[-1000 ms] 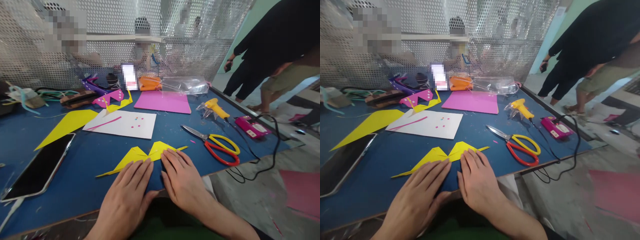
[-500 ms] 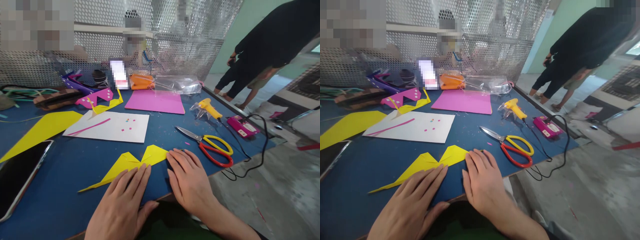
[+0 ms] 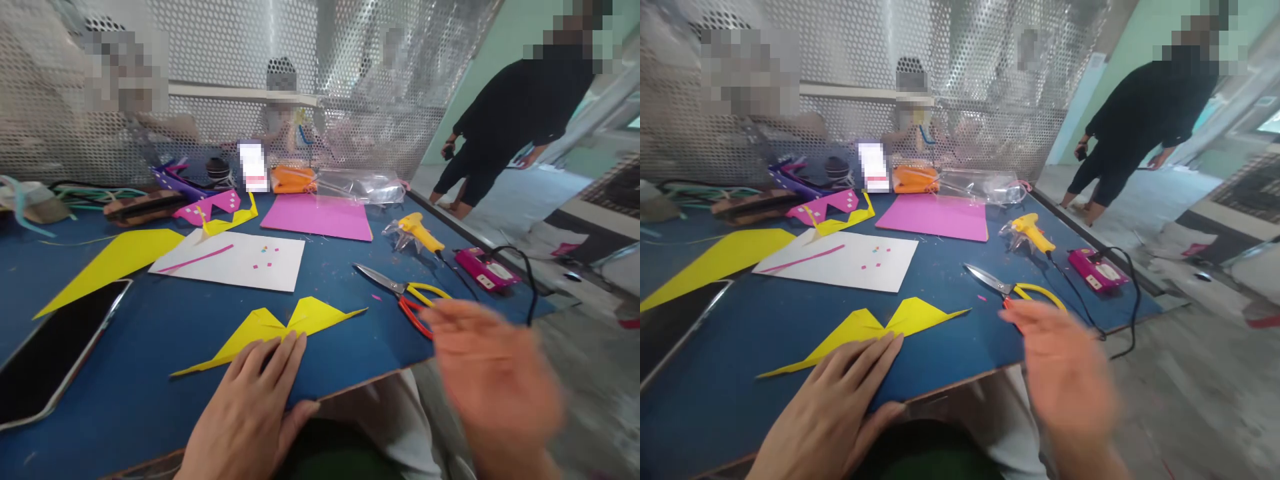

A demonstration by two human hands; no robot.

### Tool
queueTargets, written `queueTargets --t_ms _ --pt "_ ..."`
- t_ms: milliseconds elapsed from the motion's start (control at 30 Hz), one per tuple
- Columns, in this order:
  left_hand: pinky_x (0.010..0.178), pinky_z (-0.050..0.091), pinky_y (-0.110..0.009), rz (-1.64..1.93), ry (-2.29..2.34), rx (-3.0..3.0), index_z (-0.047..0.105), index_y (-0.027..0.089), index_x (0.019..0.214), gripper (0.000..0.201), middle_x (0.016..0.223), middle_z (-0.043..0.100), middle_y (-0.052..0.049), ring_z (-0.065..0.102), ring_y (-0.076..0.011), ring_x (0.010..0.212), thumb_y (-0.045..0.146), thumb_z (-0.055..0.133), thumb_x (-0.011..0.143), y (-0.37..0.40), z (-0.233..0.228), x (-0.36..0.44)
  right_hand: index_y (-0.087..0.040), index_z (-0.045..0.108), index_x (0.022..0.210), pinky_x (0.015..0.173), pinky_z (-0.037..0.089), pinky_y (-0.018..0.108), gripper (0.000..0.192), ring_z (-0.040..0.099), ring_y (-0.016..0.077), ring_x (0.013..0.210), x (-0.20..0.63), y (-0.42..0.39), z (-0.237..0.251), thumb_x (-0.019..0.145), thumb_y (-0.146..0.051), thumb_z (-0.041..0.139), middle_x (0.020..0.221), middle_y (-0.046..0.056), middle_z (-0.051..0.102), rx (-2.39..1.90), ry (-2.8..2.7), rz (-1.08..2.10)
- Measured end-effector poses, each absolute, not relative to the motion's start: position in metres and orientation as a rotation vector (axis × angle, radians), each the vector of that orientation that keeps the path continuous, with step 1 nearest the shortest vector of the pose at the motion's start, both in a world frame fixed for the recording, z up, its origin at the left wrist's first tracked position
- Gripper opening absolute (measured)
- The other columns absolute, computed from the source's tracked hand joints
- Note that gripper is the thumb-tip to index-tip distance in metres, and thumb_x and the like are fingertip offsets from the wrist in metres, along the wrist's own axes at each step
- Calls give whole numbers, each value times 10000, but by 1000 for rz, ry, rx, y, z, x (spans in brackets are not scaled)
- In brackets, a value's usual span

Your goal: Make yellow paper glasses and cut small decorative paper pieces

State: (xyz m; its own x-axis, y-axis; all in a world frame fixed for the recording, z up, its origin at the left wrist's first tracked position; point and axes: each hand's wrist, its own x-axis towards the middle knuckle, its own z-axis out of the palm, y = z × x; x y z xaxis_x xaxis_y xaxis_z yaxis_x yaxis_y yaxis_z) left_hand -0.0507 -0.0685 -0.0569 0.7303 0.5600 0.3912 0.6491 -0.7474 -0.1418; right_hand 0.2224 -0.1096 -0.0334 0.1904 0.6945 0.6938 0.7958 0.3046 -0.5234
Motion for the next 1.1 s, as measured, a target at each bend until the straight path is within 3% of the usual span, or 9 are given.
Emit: queueTargets --t_ms 33,100,200,367,567,833,1100 --pt "905 437 -407 -469 -963 -2665 522 104 1387 645 1291 664 -83 565 -279 1054 486 619 877 -69 -56 -50 -175 615 1270 747 604 381 477 720 203 938 227 -110 -30 1037 -279 213 1145 86 734 -1398 -1420 -207" --pt "924 429 -415 -473 -978 -2659 527 97 1380 635 1301 661 -87 566 -285 1070 483 614 883 -71 -56 -48 -242 620 1268 782 593 393 367 703 213 987 223 -109 -28 1008 -218 362 1148 68 725 -1327 -1404 -255" --pt "982 397 -424 -515 -990 -2650 554 95 1352 580 1308 662 -87 570 -281 1112 487 551 924 -74 -57 -46 -253 681 1198 913 557 399 312 673 232 1065 195 -101 -34 902 -197 600 1173 54 717 -1251 -1842 -84" --pt "1073 345 -406 -571 -998 -2648 562 133 1344 549 1344 648 -36 561 -237 1208 518 448 969 -78 -59 -53 -87 639 1252 996 486 459 353 618 274 1131 151 -88 -52 981 -240 474 1239 126 686 -1198 -2260 -145" --pt "1083 339 -425 -408 -926 -2634 531 56 1363 613 1386 608 -109 551 -267 1250 505 509 946 -80 -57 -77 -68 666 1217 992 453 446 370 617 275 1123 144 -89 -62 992 -270 453 1238 133 692 -1251 -2279 -190" --pt "1216 144 -424 -360 -1013 -2559 555 113 1369 625 1392 607 -54 573 -271 1213 541 546 913 -79 -53 -123 -73 683 1193 992 430 405 338 625 247 1108 142 -87 -59 974 -227 478 1201 114 712 -1265 -2250 -172" --pt "1215 148 -491 -333 -1158 -2485 533 121 1398 667 1365 629 -64 533 -329 1257 571 507 907 -85 -57 -147 -89 693 1174 985 433 397 313 637 235 1094 142 -85 -57 974 -210 485 1194 105 720 -1268 -2261 -165"
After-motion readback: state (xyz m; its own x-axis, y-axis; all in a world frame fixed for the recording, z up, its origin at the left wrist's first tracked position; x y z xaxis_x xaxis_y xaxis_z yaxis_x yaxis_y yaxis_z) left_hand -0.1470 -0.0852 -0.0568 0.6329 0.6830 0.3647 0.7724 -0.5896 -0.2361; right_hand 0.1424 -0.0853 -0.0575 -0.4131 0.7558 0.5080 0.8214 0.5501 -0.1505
